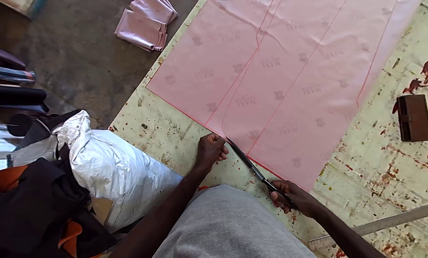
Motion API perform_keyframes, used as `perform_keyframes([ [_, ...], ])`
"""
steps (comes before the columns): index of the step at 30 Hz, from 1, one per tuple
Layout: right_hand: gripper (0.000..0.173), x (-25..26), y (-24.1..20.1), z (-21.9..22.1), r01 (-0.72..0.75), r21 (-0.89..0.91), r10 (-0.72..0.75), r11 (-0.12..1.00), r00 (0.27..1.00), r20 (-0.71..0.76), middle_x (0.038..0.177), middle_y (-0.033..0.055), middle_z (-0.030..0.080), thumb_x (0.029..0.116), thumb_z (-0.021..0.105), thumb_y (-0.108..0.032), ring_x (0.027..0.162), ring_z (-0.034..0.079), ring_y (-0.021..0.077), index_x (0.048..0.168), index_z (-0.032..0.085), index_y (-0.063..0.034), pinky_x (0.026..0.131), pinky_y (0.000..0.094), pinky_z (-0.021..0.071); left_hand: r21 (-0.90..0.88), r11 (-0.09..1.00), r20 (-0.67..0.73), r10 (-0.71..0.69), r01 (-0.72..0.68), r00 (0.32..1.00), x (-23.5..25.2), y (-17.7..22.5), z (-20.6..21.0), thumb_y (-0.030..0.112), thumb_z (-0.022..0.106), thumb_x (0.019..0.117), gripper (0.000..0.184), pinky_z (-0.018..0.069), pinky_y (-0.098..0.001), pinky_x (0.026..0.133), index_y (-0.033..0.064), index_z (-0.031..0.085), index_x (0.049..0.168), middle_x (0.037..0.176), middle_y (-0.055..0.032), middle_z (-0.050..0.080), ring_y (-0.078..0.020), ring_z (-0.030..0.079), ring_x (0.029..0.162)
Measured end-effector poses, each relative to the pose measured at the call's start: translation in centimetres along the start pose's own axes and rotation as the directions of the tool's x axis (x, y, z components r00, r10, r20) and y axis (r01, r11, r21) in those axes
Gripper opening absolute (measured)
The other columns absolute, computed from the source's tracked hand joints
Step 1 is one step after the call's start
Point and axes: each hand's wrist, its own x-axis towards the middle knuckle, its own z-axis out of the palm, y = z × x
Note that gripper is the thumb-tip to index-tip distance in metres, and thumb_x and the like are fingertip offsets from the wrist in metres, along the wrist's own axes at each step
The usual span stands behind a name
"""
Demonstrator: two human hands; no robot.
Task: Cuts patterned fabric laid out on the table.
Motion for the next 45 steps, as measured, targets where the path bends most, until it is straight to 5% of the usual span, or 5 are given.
perform_keyframes([
  [20, 0.049, 1.9, -0.9, 4.1, 0.01, 0.059, -0.003, 0.998, 0.993, -0.117, 0.06, -0.0014, 0.051, 0.0877, 0.074, -0.057, 0.047, 0.053, 0.009, 0.089, 0.057, -0.0116, 0.047, 0.0243, 0.0499, -0.006, 1.0, 0.05, -0.001, 0.001, 0.999, 0.3, 0.2, -0.5, 0.015, 0.056, 0.1059, 0.02, 0.0492, -0.0251, 0.041, -0.0036, 0.06, 0.1, 0.066, -0.0135, 0.069, -0.0155, 0.062, 0.046],
  [34, 0.042, 4.5, -0.5, 10.6, 0.173, 0.221, -0.116, 0.96, 0.961, -0.249, 0.065, -0.002, 0.053, 0.0949, 0.068, -0.051, 0.051, 0.05, 0.0059, 0.093, 0.059, -0.01, 0.05, 0.0204, 0.045, -0.056, 0.995, 0.164, -0.07, 0.08, 0.984, 0.5, 1.1, -2.3, 0.02, 0.053, 0.1069, 0.023, 0.0448, -0.0212, 0.042, -0.0008, 0.061, 0.101, 0.069, -0.0105, 0.069, -0.0108, 0.06, 0.048],
  [40, 0.043, 5.9, 0.3, 13.6, 0.222, 0.299, -0.13, 0.928, 0.945, -0.299, 0.061, -0.0028, 0.051, 0.095, 0.068, -0.052, 0.049, 0.049, 0.006, 0.09, 0.059, -0.0105, 0.048, 0.0208, 0.0443, 0.052, 0.995, 0.276, -0.098, 0.087, 0.956, 1.9, 2.0, -4.3, 0.023, 0.055, 0.1067, 0.026, 0.0449, -0.022, 0.041, -0.0008, 0.061, 0.1, 0.065, -0.0101, 0.067, -0.0111, 0.059, 0.046],
  [45, 0.048, 7.0, -0.1, 16.7, 0.232, 0.339, -0.083, 0.912, 0.913, -0.4, 0.058, -0.0024, 0.051, 0.0896, 0.073, -0.057, 0.046, 0.05, 0.0074, 0.087, 0.059, -0.0106, 0.044, 0.0226, 0.0449, 0.306, 0.95, 0.423, -0.08, -0.059, 0.902, 3.8, 3.4, -6.4, 0.019, 0.054, 0.107, 0.024, 0.0431, -0.0236, 0.039, -0.0021, 0.062, 0.101, 0.063, -0.0105, 0.067, -0.012, 0.055, 0.042],
])
